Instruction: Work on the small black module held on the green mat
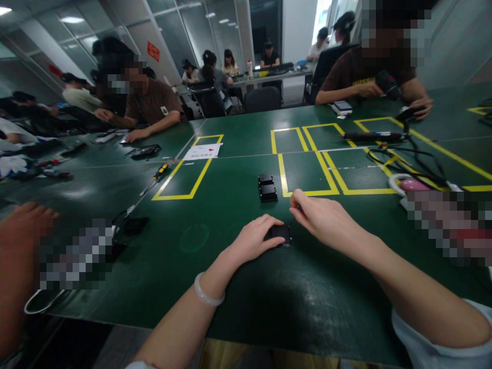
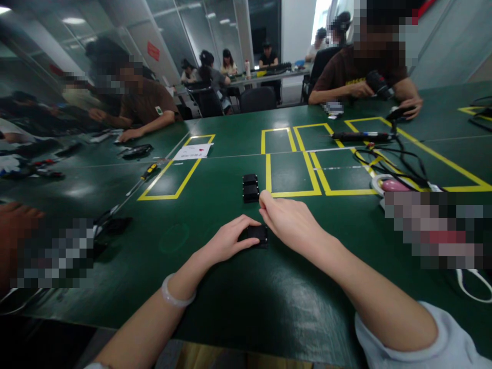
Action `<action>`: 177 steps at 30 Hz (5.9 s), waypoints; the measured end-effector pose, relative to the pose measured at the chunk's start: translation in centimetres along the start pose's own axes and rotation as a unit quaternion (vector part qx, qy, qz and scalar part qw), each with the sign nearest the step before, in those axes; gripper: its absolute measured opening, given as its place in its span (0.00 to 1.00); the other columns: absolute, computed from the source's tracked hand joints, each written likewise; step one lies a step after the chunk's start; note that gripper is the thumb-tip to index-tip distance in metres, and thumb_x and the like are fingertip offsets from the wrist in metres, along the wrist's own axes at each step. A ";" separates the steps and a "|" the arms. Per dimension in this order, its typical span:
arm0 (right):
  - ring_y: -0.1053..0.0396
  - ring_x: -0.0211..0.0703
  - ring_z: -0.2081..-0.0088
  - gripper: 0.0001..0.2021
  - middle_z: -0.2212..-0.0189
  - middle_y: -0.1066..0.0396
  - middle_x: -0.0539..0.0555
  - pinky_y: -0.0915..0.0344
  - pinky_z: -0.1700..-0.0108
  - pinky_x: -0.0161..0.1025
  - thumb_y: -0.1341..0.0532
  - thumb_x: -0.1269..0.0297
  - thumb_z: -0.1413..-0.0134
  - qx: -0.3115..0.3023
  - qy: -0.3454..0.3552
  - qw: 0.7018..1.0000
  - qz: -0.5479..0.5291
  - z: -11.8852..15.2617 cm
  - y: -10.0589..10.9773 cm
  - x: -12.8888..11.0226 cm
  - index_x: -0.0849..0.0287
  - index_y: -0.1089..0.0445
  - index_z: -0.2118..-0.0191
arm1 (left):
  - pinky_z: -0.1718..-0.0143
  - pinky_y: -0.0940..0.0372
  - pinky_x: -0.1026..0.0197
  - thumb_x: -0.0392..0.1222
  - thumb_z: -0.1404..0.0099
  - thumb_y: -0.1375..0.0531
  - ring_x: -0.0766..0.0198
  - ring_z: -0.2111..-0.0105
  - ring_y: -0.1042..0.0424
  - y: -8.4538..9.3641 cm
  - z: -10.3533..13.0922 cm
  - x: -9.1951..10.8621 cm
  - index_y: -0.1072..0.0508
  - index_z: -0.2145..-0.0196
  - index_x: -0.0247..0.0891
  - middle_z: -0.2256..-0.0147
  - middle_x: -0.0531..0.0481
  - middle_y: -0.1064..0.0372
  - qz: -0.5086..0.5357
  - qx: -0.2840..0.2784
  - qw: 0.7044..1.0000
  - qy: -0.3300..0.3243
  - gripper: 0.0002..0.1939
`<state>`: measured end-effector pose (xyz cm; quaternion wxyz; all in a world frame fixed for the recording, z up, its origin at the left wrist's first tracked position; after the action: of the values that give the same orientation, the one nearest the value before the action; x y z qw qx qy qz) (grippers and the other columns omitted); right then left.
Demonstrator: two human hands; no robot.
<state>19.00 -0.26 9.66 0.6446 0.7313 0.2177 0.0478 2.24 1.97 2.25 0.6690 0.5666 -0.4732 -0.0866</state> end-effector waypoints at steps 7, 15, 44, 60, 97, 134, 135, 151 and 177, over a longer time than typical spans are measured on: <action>0.32 0.42 0.71 0.05 0.70 0.29 0.51 0.51 0.73 0.36 0.51 0.61 0.36 -0.001 -0.002 1.000 -0.010 0.1 0.4 -0.4 0.56 0.42 0.60 | 0.51 0.34 0.54 0.50 0.32 0.42 0.55 0.52 0.32 0.0 0.0 0.0 0.33 0.49 0.42 0.53 0.47 0.33 -0.001 0.002 1.000 0.001 0.17; 0.30 0.43 0.71 0.07 0.69 0.27 0.52 0.52 0.74 0.36 0.53 0.63 0.34 -0.010 -0.011 0.999 0.031 -0.1 0.1 -0.7 0.57 0.40 0.58 | 0.50 0.34 0.54 0.50 0.32 0.43 0.55 0.51 0.32 0.0 0.0 0.0 0.33 0.48 0.42 0.52 0.46 0.33 0.004 0.000 1.000 0.000 0.17; 0.30 0.45 0.73 0.10 0.73 0.27 0.52 0.54 0.74 0.37 0.53 0.59 0.33 -0.021 -0.019 0.996 0.085 0.1 -0.1 -0.9 0.57 0.39 0.60 | 0.51 0.34 0.54 0.50 0.32 0.42 0.55 0.52 0.32 -0.1 0.0 -0.1 0.33 0.49 0.42 0.53 0.47 0.33 -0.001 0.002 1.000 -0.002 0.17; 0.29 0.43 0.69 0.07 0.68 0.27 0.52 0.49 0.72 0.36 0.52 0.63 0.34 -0.006 -0.001 0.999 0.033 0.3 0.0 -0.4 0.57 0.41 0.58 | 0.51 0.35 0.55 0.50 0.32 0.42 0.55 0.52 0.32 0.0 0.0 -0.1 0.33 0.49 0.42 0.53 0.47 0.33 0.001 0.003 1.000 -0.006 0.17; 0.31 0.42 0.70 0.07 0.69 0.27 0.52 0.52 0.73 0.36 0.52 0.62 0.34 -0.018 0.009 1.000 0.018 0.5 0.3 -0.7 0.58 0.40 0.58 | 0.51 0.35 0.55 0.50 0.32 0.43 0.55 0.53 0.31 0.0 0.0 0.0 0.33 0.49 0.42 0.54 0.47 0.33 0.001 0.004 1.000 -0.001 0.17; 0.31 0.42 0.68 0.07 0.67 0.28 0.53 0.47 0.70 0.37 0.50 0.62 0.35 0.003 0.027 1.000 0.004 0.6 0.7 -0.8 0.58 0.40 0.59 | 0.52 0.34 0.55 0.50 0.32 0.42 0.55 0.52 0.31 0.0 -0.1 0.0 0.33 0.49 0.42 0.53 0.47 0.33 -0.005 0.003 1.000 0.000 0.17; 0.30 0.42 0.68 0.08 0.68 0.27 0.53 0.48 0.70 0.37 0.51 0.60 0.35 0.001 0.021 1.000 0.015 0.6 0.6 -0.8 0.58 0.39 0.59 | 0.52 0.34 0.55 0.51 0.32 0.42 0.56 0.53 0.31 0.0 -0.1 0.0 0.33 0.49 0.42 0.53 0.47 0.33 -0.006 0.004 1.000 -0.001 0.17; 0.30 0.45 0.70 0.11 0.71 0.28 0.52 0.50 0.71 0.37 0.52 0.56 0.34 -0.012 0.005 1.000 0.022 0.4 0.3 -0.7 0.57 0.39 0.60 | 0.51 0.35 0.54 0.49 0.32 0.42 0.56 0.54 0.31 -0.2 -0.1 -0.2 0.34 0.49 0.42 0.54 0.47 0.33 -0.003 0.001 1.000 -0.004 0.16; 0.30 0.43 0.69 0.07 0.69 0.28 0.52 0.48 0.70 0.37 0.50 0.61 0.35 0.011 0.033 0.999 0.018 0.5 0.2 -0.7 0.57 0.40 0.58 | 0.51 0.35 0.55 0.49 0.32 0.42 0.56 0.53 0.31 -0.2 -0.1 -0.3 0.33 0.49 0.42 0.53 0.47 0.33 0.000 0.008 1.000 -0.009 0.17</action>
<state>18.65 -1.02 9.92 0.6282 0.7401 0.2258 0.0810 2.23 2.10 1.93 0.6600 0.5711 -0.4801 -0.0875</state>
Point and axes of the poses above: each hand's wrist, its own z-axis away from the middle knuckle, its own y-axis out of the back of the hand, x = y × z, the point moved 4 cm from there along -z, towards the middle knuckle
